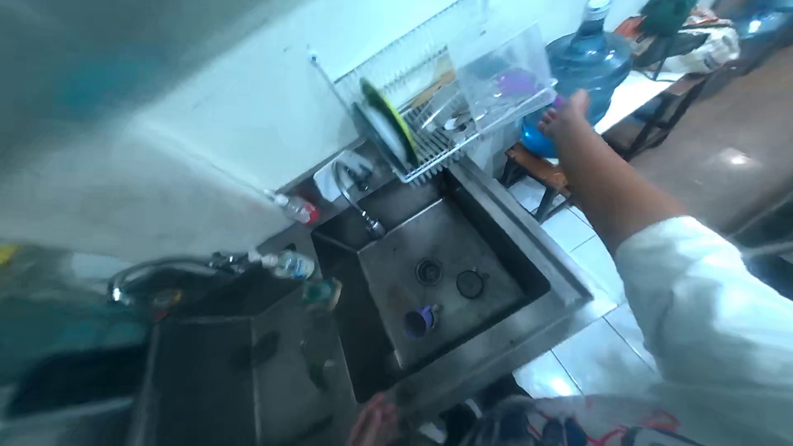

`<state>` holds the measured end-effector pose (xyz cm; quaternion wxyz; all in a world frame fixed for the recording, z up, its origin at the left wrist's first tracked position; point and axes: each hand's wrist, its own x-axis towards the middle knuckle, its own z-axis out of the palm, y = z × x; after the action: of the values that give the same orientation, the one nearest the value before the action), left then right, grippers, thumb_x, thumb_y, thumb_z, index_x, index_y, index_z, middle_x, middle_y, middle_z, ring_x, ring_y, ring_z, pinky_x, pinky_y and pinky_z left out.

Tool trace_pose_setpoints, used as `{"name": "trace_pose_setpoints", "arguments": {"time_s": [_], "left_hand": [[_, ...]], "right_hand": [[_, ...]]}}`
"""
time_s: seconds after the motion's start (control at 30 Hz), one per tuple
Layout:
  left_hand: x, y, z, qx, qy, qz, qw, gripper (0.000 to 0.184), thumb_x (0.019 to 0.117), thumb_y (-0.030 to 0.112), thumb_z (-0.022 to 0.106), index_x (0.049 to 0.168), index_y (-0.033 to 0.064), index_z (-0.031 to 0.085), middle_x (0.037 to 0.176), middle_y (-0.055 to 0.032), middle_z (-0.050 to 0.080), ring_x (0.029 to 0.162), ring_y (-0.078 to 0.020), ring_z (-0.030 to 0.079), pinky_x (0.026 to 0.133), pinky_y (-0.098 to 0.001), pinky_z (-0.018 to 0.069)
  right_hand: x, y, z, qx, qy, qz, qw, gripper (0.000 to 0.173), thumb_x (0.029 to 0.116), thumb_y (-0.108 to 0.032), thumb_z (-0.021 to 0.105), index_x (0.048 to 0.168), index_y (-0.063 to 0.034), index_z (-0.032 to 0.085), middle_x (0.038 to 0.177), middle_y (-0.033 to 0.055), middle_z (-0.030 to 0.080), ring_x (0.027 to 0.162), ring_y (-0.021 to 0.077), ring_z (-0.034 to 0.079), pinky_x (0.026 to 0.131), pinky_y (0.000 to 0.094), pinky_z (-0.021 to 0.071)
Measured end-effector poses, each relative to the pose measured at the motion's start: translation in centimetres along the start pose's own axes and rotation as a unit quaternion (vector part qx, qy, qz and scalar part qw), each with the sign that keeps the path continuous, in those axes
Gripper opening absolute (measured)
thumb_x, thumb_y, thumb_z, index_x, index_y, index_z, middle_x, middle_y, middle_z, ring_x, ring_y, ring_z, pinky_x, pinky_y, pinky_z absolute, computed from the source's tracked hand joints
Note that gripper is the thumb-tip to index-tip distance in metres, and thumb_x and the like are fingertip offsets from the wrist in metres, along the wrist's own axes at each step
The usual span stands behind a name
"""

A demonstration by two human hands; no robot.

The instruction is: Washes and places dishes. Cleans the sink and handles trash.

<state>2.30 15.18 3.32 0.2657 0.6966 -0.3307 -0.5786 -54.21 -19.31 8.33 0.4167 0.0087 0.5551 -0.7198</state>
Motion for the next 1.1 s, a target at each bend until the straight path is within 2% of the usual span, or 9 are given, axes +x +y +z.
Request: {"name": "trace_pose_setpoints", "arguments": {"time_s": [0.07, 0.17, 0.23, 0.3, 0.37, 0.43, 0.83, 0.97, 1.1], "left_hand": [[-0.2, 0.2, -0.4, -0.033, 0.027, 0.010, 0.999, 0.040, 0.1083, 0.018, 0.041, 0.141, -0.0032, 0.051, 0.120, -0.0170, 0.069, 0.104, -0.0245, 0.071, 0.090, -0.0417, 0.0592], [-1.3, 2.0, -1.5, -0.060, 0.071, 0.019, 0.995, 0.036, 0.1085, 0.016, 0.043, 0.138, -0.0012, 0.054, 0.114, -0.0115, 0.070, 0.099, -0.0185, 0.070, 0.085, -0.0350, 0.0593], [-1.6, 3.2, -3.0, -0.068, 0.104, 0.015, 0.992, 0.033, 0.1093, 0.014, 0.043, 0.136, -0.0027, 0.054, 0.114, -0.0111, 0.069, 0.099, -0.0165, 0.069, 0.086, -0.0333, 0.0577], [-1.3, 3.8, -5.2, -0.064, 0.139, 0.012, 0.988, 0.032, 0.1101, 0.013, 0.043, 0.135, -0.0040, 0.054, 0.116, -0.0129, 0.068, 0.099, -0.0165, 0.068, 0.087, -0.0334, 0.0559], [-0.5, 3.6, -7.8, -0.053, 0.163, 0.021, 0.985, 0.033, 0.1109, 0.014, 0.041, 0.136, -0.0033, 0.054, 0.119, -0.0156, 0.067, 0.100, -0.0189, 0.068, 0.088, -0.0356, 0.0553], [0.9, 3.2, -10.7, -0.049, 0.185, 0.020, 0.981, 0.035, 0.1113, 0.019, 0.042, 0.137, -0.0010, 0.055, 0.120, -0.0156, 0.067, 0.100, -0.0199, 0.068, 0.087, -0.0373, 0.0551], [22.5, -4.1, -24.8, 0.243, 0.110, -0.233, 0.935, 0.047, 0.1063, 0.029, 0.053, 0.136, -0.0067, 0.057, 0.140, -0.0276, 0.056, 0.131, -0.0383, 0.055, 0.109, -0.0557, 0.0437], [23.5, -4.8, -23.8, 0.303, 0.121, -0.163, 0.931, 0.047, 0.1069, 0.025, 0.054, 0.139, -0.0083, 0.054, 0.143, -0.0297, 0.055, 0.135, -0.0407, 0.053, 0.113, -0.0526, 0.0410], [19.6, 2.6, -25.1, 0.338, -0.075, -0.210, 0.914, 0.046, 0.1113, 0.016, 0.043, 0.152, -0.0044, 0.038, 0.156, -0.0274, 0.042, 0.144, -0.0377, 0.044, 0.117, -0.0515, 0.0353]], "right_hand": [[-1.9, 2.8, -1.9, -0.026, -0.021, 0.007, 0.999, 0.045, 0.1109, -0.042, 0.033, 0.144, -0.0125, 0.043, 0.120, 0.0071, 0.058, 0.098, 0.0159, 0.062, 0.083, 0.0326, 0.0548], [-7.8, 9.1, -2.8, -0.137, -0.174, 0.086, 0.971, 0.017, 0.1056, -0.031, 0.041, 0.093, -0.0247, 0.050, 0.069, -0.0112, 0.049, 0.058, 0.0037, 0.050, 0.058, 0.0240, 0.0477], [-13.1, 13.7, -4.0, -0.303, -0.302, 0.103, 0.898, 0.020, 0.1099, -0.027, 0.037, 0.109, -0.0182, 0.056, 0.076, -0.0071, 0.057, 0.063, 0.0058, 0.057, 0.061, 0.0250, 0.0527], [-16.2, 17.6, -5.1, -0.517, -0.443, 0.051, 0.731, 0.031, 0.1111, -0.013, 0.040, 0.137, -0.0005, 0.051, 0.102, 0.0109, 0.063, 0.084, 0.0167, 0.065, 0.078, 0.0347, 0.0567], [-17.5, 20.7, -5.8, -0.641, -0.526, -0.030, 0.559, 0.039, 0.1027, -0.008, 0.060, 0.138, 0.0066, 0.054, 0.118, 0.0270, 0.065, 0.102, 0.0345, 0.066, 0.093, 0.0521, 0.0541], [-19.0, 22.3, -5.7, -0.662, -0.550, -0.066, 0.505, 0.039, 0.1018, -0.010, 0.064, 0.137, 0.0063, 0.056, 0.116, 0.0290, 0.066, 0.104, 0.0379, 0.066, 0.096, 0.0554, 0.0521], [-29.4, 25.5, -3.0, -0.729, -0.436, -0.089, 0.519, 0.034, 0.1037, -0.009, 0.060, 0.135, 0.0050, 0.058, 0.121, 0.0278, 0.066, 0.108, 0.0356, 0.067, 0.098, 0.0524, 0.0524], [-34.2, 25.5, -2.5, -0.741, -0.379, -0.114, 0.543, 0.034, 0.1029, -0.008, 0.060, 0.134, 0.0066, 0.058, 0.121, 0.0292, 0.066, 0.107, 0.0368, 0.068, 0.096, 0.0528, 0.0537], [-36.0, 23.8, -4.1, -0.748, -0.316, -0.131, 0.569, 0.035, 0.1028, -0.011, 0.059, 0.133, 0.0065, 0.059, 0.122, 0.0288, 0.067, 0.107, 0.0359, 0.068, 0.094, 0.0518, 0.0550]]}}
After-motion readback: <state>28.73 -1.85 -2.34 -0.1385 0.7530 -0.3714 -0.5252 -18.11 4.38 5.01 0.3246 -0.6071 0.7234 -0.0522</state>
